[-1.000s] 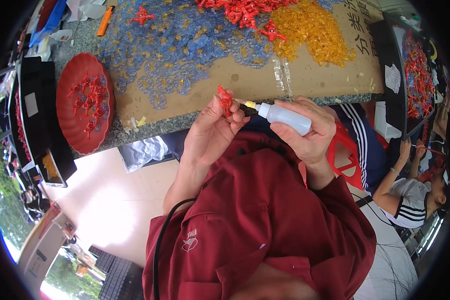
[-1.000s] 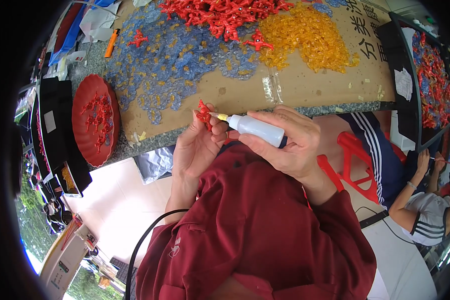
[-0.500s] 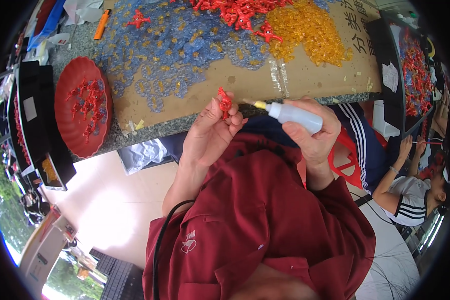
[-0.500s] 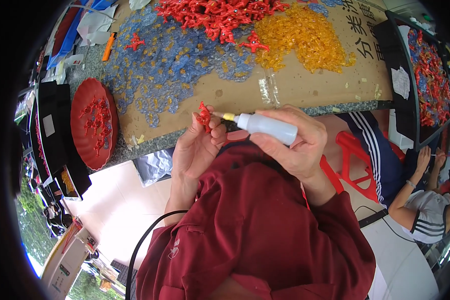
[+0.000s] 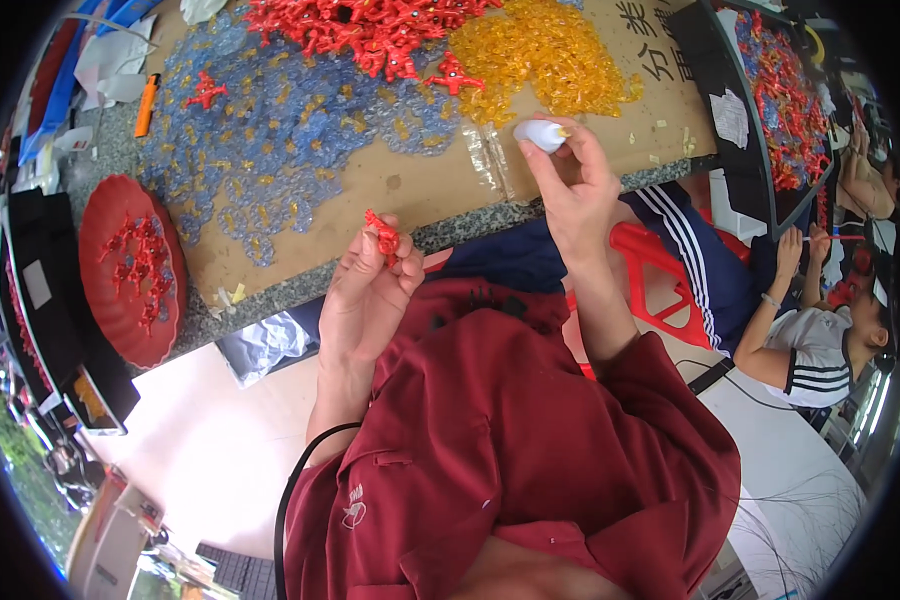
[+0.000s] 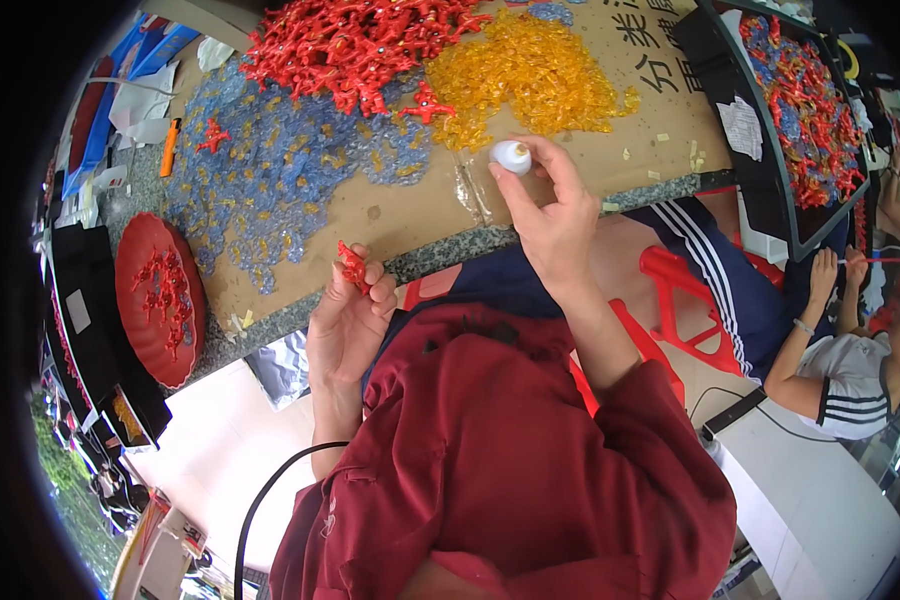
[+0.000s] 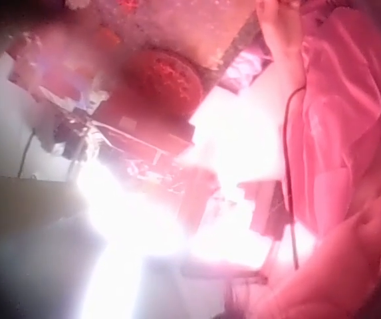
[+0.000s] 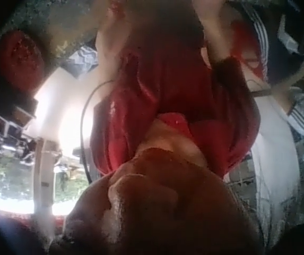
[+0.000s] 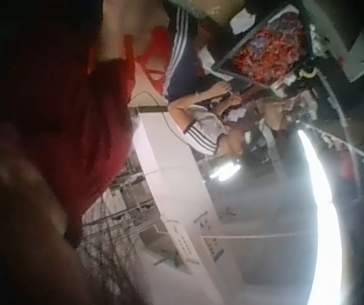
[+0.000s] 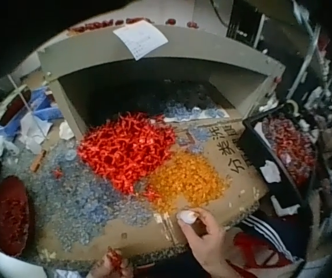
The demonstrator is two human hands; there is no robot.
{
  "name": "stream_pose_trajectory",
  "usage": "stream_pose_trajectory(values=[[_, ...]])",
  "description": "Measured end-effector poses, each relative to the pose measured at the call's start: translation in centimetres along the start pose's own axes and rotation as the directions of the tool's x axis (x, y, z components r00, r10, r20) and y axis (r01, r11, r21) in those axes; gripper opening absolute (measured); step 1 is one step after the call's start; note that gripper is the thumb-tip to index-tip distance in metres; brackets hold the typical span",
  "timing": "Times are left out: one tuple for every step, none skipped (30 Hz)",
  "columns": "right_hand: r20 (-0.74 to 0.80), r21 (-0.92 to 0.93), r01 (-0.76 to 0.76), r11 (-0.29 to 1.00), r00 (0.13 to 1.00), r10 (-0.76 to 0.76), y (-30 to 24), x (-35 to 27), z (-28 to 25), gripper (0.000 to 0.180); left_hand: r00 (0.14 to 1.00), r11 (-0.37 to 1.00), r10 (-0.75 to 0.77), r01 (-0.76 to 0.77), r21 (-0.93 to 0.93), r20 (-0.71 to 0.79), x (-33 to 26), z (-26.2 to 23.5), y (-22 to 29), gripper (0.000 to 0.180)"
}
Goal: The person assembles toy figures by applying glue from a bottle onto plastic pieces, attaching small plastic parts to them by hand, and placing the assembled figures into a tray.
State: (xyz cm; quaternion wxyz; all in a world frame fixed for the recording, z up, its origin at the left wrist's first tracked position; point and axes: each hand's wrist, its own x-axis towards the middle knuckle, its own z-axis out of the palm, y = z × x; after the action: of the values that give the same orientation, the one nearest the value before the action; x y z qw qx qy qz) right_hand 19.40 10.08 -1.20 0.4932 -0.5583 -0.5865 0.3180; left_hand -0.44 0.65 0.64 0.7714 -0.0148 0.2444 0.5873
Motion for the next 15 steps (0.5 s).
stream_pose_trajectory(values=[[0.006, 0.005, -0.002, 1.000, 1.000, 0.002, 0.1, -0.1, 0.1, 0.028, 1.000, 1.000, -0.001, 0.001, -0.004, -0.003, 0.0, 0.0, 0.0, 0.029], [-0.007, 0.045, -0.009, 0.999, 1.000, 0.009, 0.3, -0.2, 0.0, 0.030, 1.000, 1.000, 0.004, -0.004, -0.004, -0.008, 0.0, 0.0, 0.1, 0.029], [-0.019, 0.084, -0.015, 0.996, 1.000, 0.016, 0.4, -0.3, -0.1, 0.031, 1.000, 1.000, 0.006, -0.006, -0.002, -0.006, 0.0, 0.0, 0.1, 0.028], [-0.013, 0.087, -0.016, 0.996, 1.000, 0.017, 0.2, -0.5, -0.2, 0.031, 1.000, 1.000, 0.008, -0.008, -0.002, -0.003, 0.0, -0.1, 0.2, 0.028], [-0.122, -0.004, 0.099, 0.995, 0.988, -0.099, -0.2, -1.0, -0.3, 0.032, 1.000, 1.000, 0.013, -0.013, -0.003, -0.008, -0.2, -0.2, 0.3, 0.028], [-0.217, -0.106, 0.206, 0.973, 0.950, -0.225, -0.5, -1.4, -0.5, 0.033, 1.000, 1.000, 0.020, -0.020, 0.007, -0.020, -0.3, -0.2, 0.3, 0.028], [-0.158, -0.133, 0.329, 0.935, 0.924, -0.348, -0.4, -1.9, -0.6, 0.031, 0.999, 1.000, 0.027, -0.026, 0.017, -0.031, -0.4, -0.2, 0.4, 0.027], [-0.097, -0.151, 0.448, 0.881, 0.880, -0.465, -0.3, -2.2, -0.6, 0.030, 0.999, 0.999, 0.035, -0.034, 0.013, -0.033, -0.4, -0.3, 0.4, 0.027], [0.027, -0.136, 0.485, 0.864, 0.873, -0.486, -1.1, -2.2, -0.2, 0.028, 0.999, 0.999, 0.027, -0.026, 0.026, -0.033, -0.3, -0.4, 0.3, 0.027], [0.151, -0.117, 0.519, 0.847, 0.852, -0.501, -2.3, -2.0, 0.8, 0.026, 0.999, 0.999, 0.019, -0.018, 0.038, -0.034, -0.3, -0.5, 0.3, 0.027], [0.167, -0.138, 0.519, 0.843, 0.852, -0.497, -3.0, -1.8, 2.2, 0.023, 0.999, 0.999, 0.019, -0.018, 0.039, -0.034, -0.2, -0.4, 0.3, 0.027], [0.192, -0.150, 0.523, 0.839, 0.848, -0.494, -3.6, -1.3, 3.8, 0.020, 0.999, 0.999, 0.022, -0.020, 0.045, -0.046, -0.4, -0.2, 0.3, 0.027], [0.196, -0.146, 0.526, 0.838, 0.845, -0.497, -4.0, -0.8, 4.9, 0.020, 0.998, 0.998, 0.020, -0.017, 0.052, -0.052, -0.4, -0.2, 0.3, 0.028], [0.235, -0.219, 0.522, 0.825, 0.848, -0.474, -4.3, -0.3, 5.9, 0.018, 0.998, 0.998, 0.026, -0.024, 0.050, -0.053, -0.4, -0.2, 0.3, 0.028], [0.269, -0.291, 0.516, 0.806, 0.852, -0.449, -4.5, 0.0, 6.4, 0.016, 0.998, 0.998, 0.030, -0.027, 0.055, -0.050, -0.5, -0.1, 0.4, 0.027]])
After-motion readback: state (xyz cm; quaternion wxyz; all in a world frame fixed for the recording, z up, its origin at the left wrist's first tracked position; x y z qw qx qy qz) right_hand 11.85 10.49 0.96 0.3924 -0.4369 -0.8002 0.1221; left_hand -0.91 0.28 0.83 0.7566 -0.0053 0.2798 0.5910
